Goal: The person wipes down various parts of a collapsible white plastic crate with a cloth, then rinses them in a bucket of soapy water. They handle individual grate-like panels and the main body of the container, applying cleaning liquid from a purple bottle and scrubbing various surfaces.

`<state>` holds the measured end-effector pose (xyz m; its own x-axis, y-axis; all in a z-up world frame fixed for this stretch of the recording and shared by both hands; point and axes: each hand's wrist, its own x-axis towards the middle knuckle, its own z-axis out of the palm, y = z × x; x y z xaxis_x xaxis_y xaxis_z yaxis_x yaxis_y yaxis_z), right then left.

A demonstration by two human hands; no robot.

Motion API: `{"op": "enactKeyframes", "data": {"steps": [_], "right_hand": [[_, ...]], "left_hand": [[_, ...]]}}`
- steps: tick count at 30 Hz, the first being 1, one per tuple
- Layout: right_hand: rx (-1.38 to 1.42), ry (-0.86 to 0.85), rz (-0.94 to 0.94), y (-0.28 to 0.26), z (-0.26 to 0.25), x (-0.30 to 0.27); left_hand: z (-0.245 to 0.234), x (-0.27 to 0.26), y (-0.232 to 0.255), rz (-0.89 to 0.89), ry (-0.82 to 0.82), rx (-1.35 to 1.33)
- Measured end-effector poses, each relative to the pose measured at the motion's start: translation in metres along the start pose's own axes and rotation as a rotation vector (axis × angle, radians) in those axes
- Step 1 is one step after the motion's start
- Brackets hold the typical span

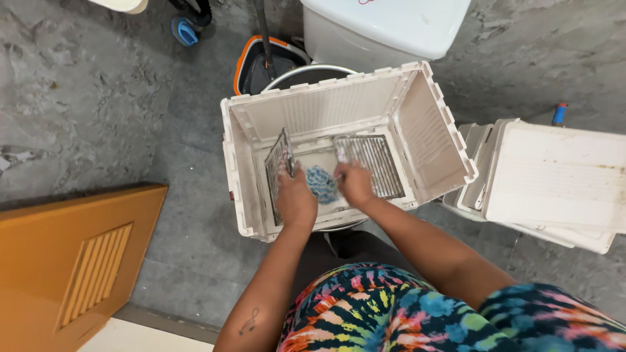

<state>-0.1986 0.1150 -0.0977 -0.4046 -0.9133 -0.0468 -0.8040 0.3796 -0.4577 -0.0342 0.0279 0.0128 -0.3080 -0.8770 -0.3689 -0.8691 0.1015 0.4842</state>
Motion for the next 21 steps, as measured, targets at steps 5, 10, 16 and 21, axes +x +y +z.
{"op": "enactKeyframes", "data": {"steps": [5, 10, 16, 21], "right_hand": [[0.582, -0.022, 0.383, 0.035, -0.098, 0.021], [0.228, 0.026, 0.378, 0.051, -0.156, 0.013], [-0.192, 0.079, 0.218, 0.053, -0.159, 0.002], [-0.163, 0.055, 0.244, 0.052, -0.165, 0.003]], "left_hand": [[0.023, -0.003, 0.018, 0.224, 0.074, 0.519], [0.020, -0.013, 0.051, 0.514, -0.461, 1.289], [0.040, 0.005, 0.048, 0.450, -0.703, 1.519], [0.140, 0.036, -0.008, 0.253, -0.656, 1.255]]}}
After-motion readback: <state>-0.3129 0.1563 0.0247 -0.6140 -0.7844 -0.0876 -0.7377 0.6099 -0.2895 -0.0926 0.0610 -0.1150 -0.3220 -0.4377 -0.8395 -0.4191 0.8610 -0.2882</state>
